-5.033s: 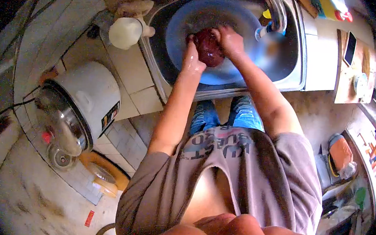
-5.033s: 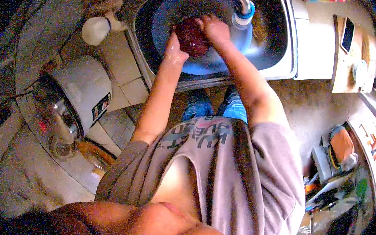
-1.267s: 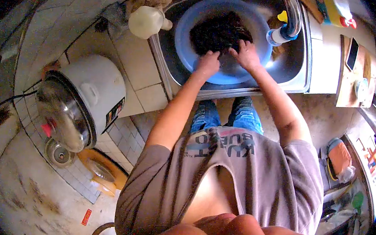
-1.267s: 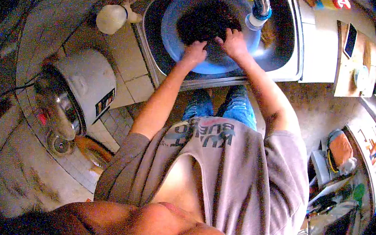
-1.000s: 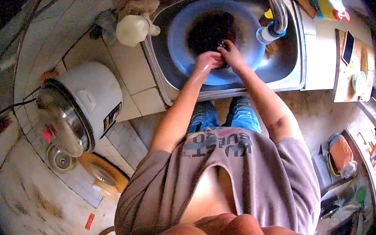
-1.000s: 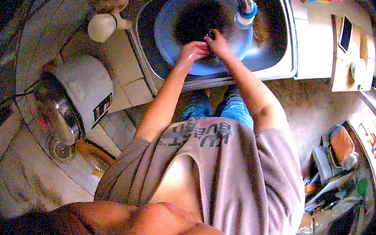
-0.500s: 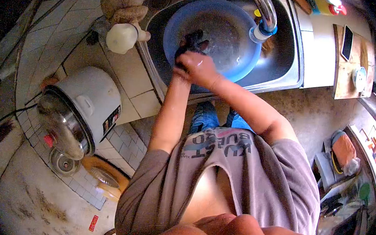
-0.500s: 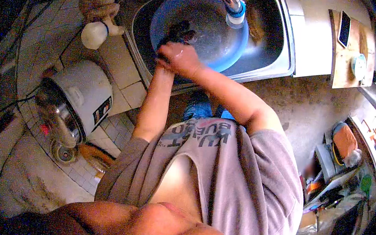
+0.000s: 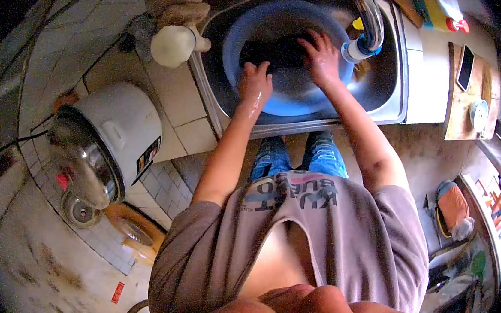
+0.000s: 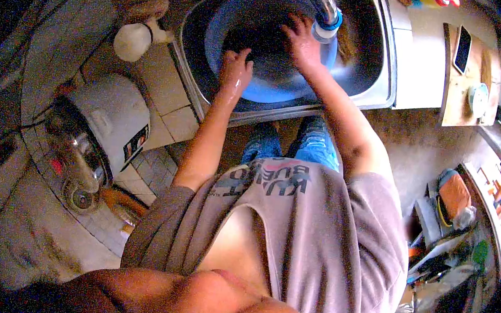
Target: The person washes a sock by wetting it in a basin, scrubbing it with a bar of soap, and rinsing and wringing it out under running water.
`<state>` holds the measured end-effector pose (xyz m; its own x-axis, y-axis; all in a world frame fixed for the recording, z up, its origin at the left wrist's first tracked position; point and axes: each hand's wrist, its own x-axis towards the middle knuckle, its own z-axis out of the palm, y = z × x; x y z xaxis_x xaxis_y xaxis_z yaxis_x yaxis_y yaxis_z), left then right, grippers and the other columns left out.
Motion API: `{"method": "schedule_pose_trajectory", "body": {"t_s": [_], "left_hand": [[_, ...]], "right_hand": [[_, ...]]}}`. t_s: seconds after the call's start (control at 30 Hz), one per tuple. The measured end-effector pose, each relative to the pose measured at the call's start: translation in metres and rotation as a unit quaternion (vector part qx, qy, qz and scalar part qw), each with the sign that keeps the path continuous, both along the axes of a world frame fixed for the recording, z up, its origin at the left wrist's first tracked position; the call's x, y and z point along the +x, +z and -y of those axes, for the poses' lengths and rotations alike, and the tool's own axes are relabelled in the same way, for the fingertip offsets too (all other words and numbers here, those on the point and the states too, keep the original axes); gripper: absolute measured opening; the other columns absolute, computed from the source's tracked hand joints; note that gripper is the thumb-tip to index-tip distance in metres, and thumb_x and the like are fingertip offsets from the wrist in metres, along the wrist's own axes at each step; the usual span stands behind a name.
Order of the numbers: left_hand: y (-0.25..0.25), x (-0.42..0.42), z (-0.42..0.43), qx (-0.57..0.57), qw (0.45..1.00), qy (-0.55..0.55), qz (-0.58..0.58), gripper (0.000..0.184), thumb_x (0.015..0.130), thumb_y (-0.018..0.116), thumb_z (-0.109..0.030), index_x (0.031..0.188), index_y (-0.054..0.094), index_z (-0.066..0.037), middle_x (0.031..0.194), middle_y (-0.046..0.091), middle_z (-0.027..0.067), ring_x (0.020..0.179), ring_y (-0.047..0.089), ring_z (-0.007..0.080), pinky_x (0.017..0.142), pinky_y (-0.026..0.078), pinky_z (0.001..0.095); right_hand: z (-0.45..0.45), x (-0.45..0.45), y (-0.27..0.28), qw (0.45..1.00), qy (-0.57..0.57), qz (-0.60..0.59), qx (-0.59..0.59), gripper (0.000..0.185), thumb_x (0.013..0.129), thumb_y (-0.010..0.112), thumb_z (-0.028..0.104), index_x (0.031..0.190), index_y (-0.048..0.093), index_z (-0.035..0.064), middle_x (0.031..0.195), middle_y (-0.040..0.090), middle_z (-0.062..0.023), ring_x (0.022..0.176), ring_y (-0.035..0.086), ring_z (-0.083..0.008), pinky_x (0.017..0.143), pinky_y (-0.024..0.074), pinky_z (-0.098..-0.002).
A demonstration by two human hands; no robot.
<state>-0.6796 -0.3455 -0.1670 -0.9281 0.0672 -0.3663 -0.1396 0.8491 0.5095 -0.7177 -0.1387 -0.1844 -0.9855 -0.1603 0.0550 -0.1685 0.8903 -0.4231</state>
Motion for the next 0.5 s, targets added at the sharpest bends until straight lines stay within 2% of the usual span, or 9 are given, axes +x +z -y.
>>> {"method": "schedule_pose_trajectory", "body": {"t_s": [0.03,0.07,0.1,0.13,0.17,0.2,0.23,0.43,0.5], "left_hand": [[0.007,-0.003,-0.010,-0.047,0.997,-0.034,-0.043,0.041,0.080,0.065,-0.020,0.119,0.055,-0.011,0.107,0.047,0.0194,0.105,0.047,0.0391,0.084,0.044,0.0460],[0.013,-0.009,-0.017,-0.094,0.990,-0.068,-0.086,0.042,0.079,0.066,-0.021,0.119,0.055,-0.011,0.104,0.046,0.0185,0.106,0.046,0.0393,0.085,0.043,0.0456],[0.014,-0.017,-0.020,-0.086,0.992,-0.084,-0.032,0.055,0.079,0.065,-0.030,0.129,0.049,-0.012,0.122,0.043,0.0209,0.120,0.036,0.0433,0.098,0.034,0.0494],[0.005,-0.020,-0.022,-0.087,0.992,-0.084,-0.030,0.055,0.079,0.065,-0.030,0.129,0.049,-0.012,0.122,0.043,0.0209,0.120,0.036,0.0433,0.098,0.034,0.0494],[-0.006,-0.020,-0.025,-0.123,0.980,-0.120,-0.097,0.063,0.079,0.064,-0.036,0.133,0.043,-0.011,0.132,0.036,0.0219,0.124,0.031,0.0454,0.101,0.028,0.0551],[-0.022,-0.020,-0.027,-0.158,0.961,-0.155,-0.166,0.072,0.079,0.063,-0.042,0.138,0.037,-0.011,0.141,0.029,0.0229,0.128,0.026,0.0475,0.103,0.021,0.0609],[-0.034,-0.021,-0.026,-0.179,0.965,-0.179,-0.065,0.081,0.080,0.058,-0.049,0.144,0.024,-0.012,0.151,0.011,0.0192,0.136,0.006,0.0487,0.104,0.004,0.0677],[-0.055,-0.026,-0.035,-0.164,0.970,-0.175,-0.048,0.088,0.077,0.062,-0.049,0.145,0.021,-0.011,0.151,0.009,0.0194,0.137,0.000,0.0472,0.104,-0.001,0.0665],[-0.044,-0.029,-0.034,-0.139,0.976,-0.161,-0.053,0.089,0.076,0.063,-0.048,0.145,0.022,-0.011,0.151,0.008,0.0197,0.137,-0.001,0.0469,0.104,-0.001,0.0665]], "right_hand": [[0.004,-0.002,-0.010,0.999,0.035,0.024,0.015,0.047,0.080,0.063,0.022,0.126,0.052,0.0241,0.140,0.038,-0.0044,0.132,0.031,-0.0315,0.104,0.0255,-0.0559],[0.006,-0.001,-0.020,0.999,0.034,0.024,0.015,0.047,0.080,0.063,0.022,0.126,0.052,0.0241,0.140,0.038,-0.0044,0.132,0.031,-0.0315,0.104,0.0255,-0.0559],[0.015,-0.001,-0.019,0.998,0.055,0.011,0.043,0.049,0.082,0.061,0.027,0.129,0.049,0.0251,0.142,0.035,-0.0045,0.133,0.029,-0.0315,0.105,0.0224,-0.0575],[0.022,0.000,-0.018,0.995,0.076,0.000,0.069,0.052,0.083,0.059,0.031,0.132,0.045,0.0260,0.144,0.032,-0.0046,0.134,0.027,-0.0314,0.106,0.0193,-0.0591],[0.024,-0.001,-0.027,0.991,0.095,0.009,0.090,0.056,0.085,0.054,0.039,0.137,0.039,0.0264,0.148,0.026,-0.0037,0.136,0.023,-0.0304,0.106,0.0150,-0.0619],[0.026,0.000,-0.032,0.992,0.096,0.011,0.087,0.056,0.085,0.054,0.039,0.137,0.039,0.0264,0.148,0.026,-0.0037,0.136,0.023,-0.0304,0.106,0.0150,-0.0619],[0.027,0.000,-0.037,0.991,0.099,0.028,0.091,0.056,0.085,0.053,0.039,0.138,0.038,0.0258,0.149,0.025,-0.0038,0.137,0.022,-0.0302,0.107,0.0136,-0.0618],[0.028,-0.007,-0.055,0.988,0.104,0.038,0.110,0.057,0.086,0.051,0.038,0.140,0.035,0.0252,0.150,0.022,-0.0060,0.137,0.021,-0.0304,0.108,0.0085,-0.0609],[0.029,-0.012,-0.052,0.993,0.104,-0.028,0.055,0.057,0.086,0.052,0.037,0.139,0.037,0.0237,0.149,0.023,-0.0072,0.137,0.022,-0.0302,0.106,0.0138,-0.0624]]}}
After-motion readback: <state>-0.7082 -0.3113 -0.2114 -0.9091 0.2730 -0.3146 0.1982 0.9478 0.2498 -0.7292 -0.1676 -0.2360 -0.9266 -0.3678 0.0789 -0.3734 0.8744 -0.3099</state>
